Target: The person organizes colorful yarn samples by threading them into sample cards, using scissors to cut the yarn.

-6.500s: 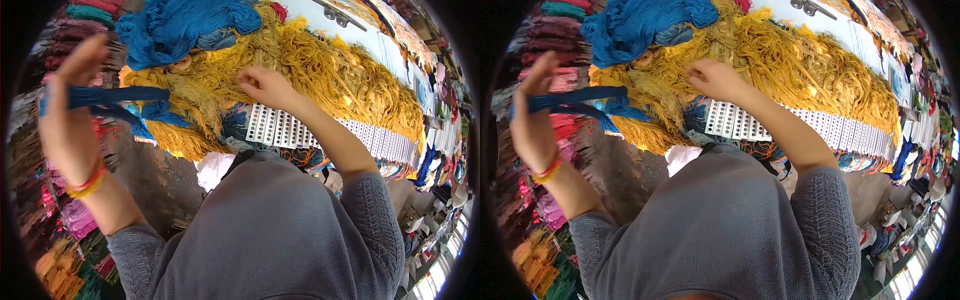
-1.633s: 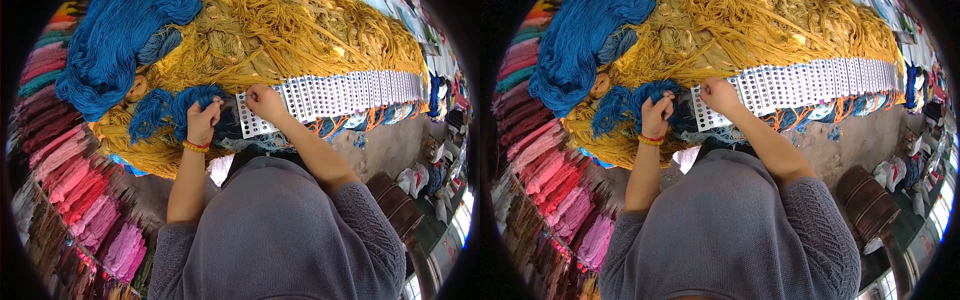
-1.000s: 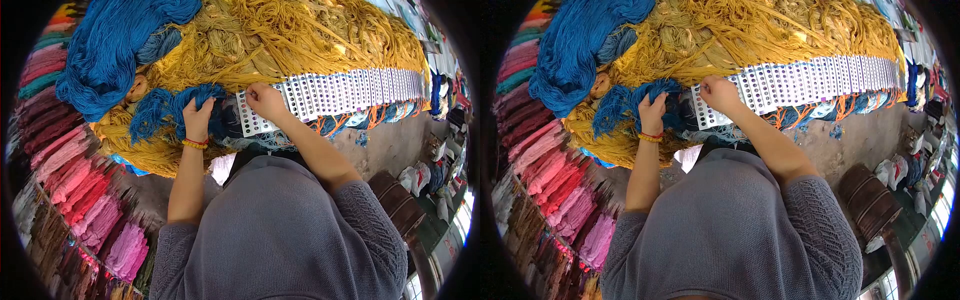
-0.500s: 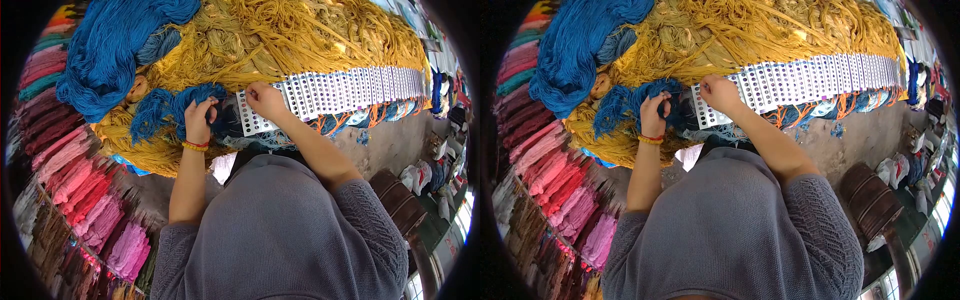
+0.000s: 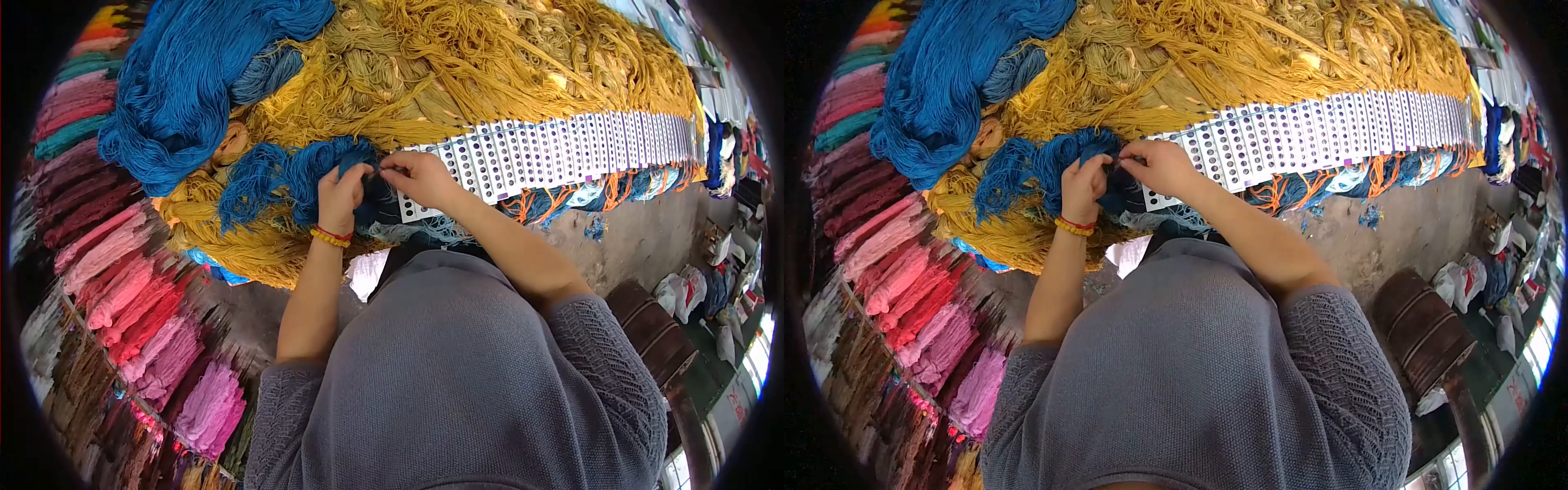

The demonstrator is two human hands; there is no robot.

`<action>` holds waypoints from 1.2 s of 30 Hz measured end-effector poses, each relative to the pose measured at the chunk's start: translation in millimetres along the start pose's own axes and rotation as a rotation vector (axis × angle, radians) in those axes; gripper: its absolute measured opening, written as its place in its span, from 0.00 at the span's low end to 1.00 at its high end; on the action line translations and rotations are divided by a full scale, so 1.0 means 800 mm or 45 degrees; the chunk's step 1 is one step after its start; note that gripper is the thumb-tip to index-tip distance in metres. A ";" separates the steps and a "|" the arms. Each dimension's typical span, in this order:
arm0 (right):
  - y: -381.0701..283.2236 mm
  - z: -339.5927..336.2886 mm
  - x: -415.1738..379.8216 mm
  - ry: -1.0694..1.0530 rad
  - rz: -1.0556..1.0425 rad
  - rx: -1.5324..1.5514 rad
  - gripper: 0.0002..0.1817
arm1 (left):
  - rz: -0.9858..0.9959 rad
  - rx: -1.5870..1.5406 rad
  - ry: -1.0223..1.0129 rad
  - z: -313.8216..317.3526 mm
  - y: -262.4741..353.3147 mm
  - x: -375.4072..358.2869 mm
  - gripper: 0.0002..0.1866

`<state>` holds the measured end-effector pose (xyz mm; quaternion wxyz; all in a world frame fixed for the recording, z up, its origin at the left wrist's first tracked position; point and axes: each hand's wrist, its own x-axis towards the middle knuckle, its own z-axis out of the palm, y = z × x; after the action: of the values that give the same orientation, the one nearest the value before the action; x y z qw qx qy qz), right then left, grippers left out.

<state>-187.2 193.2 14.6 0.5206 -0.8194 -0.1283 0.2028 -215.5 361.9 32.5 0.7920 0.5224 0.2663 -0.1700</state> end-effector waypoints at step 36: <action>-0.017 -0.002 -0.024 0.222 -0.422 0.039 0.07 | -0.374 -0.349 -0.246 0.034 -0.004 0.008 0.09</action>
<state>-203.8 189.9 31.4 0.5685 -0.7934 -0.2129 0.0443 -205.7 335.5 34.8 0.8441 0.3468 0.2832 -0.2950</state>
